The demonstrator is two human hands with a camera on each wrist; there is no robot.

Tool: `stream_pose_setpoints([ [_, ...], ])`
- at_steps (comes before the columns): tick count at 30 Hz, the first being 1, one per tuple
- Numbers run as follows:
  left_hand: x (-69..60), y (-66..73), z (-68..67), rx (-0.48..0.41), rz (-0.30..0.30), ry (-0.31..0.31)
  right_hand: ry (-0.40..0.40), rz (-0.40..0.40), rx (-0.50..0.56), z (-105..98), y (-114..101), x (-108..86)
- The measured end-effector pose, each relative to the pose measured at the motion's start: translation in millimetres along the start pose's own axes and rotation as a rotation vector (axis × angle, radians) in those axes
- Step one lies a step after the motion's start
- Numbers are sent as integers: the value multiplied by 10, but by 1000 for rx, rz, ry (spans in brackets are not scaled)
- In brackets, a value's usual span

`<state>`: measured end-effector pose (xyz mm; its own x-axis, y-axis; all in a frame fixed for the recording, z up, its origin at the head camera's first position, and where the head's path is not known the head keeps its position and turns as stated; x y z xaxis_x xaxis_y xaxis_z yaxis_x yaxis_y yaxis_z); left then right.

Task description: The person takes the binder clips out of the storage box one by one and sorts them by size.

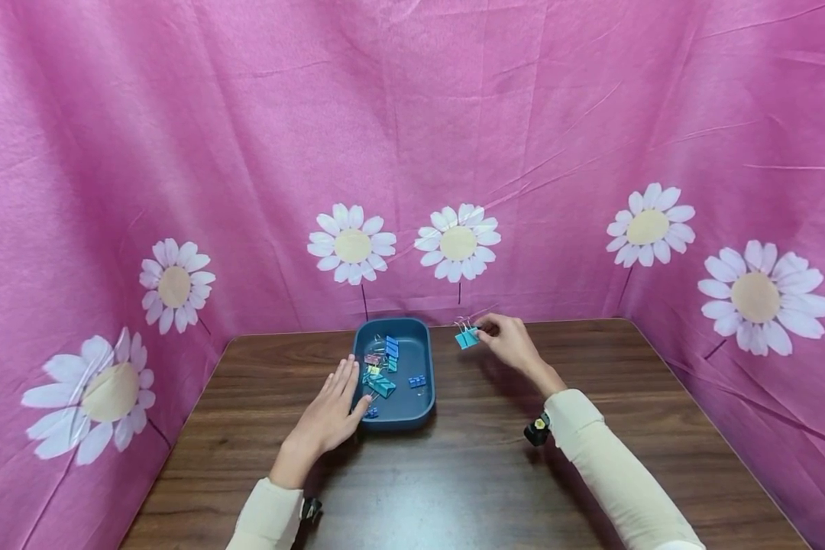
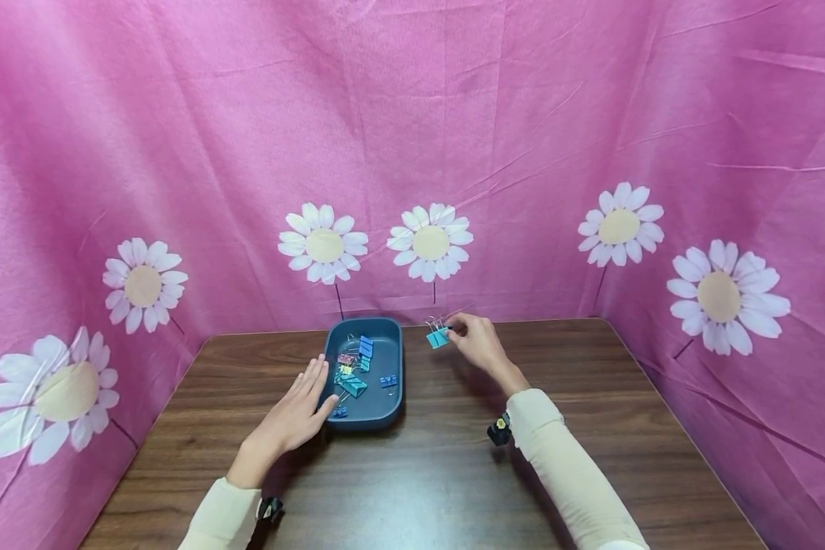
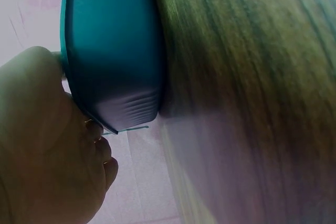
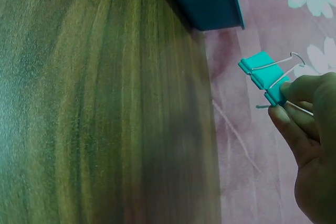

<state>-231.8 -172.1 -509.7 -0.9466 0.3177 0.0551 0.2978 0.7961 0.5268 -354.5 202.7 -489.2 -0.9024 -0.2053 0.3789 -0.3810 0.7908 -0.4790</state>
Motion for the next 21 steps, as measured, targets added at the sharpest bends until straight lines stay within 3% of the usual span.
stream_pose_setpoints([
  [21,2,-6,2,2,7,21,-63,143,14,249,262,48],
])
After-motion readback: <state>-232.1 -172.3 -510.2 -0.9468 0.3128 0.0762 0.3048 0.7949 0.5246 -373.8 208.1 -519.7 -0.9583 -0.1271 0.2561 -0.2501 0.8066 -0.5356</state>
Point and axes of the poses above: each hand's wrist, its own x-axis towards the middle knuckle, its own z-axis out of the palm, y = z × x, the point moved 1 cm from there along x, towards the middle knuckle, and after that the axes turned 12 degrees about -x, right-handed, at the moved point
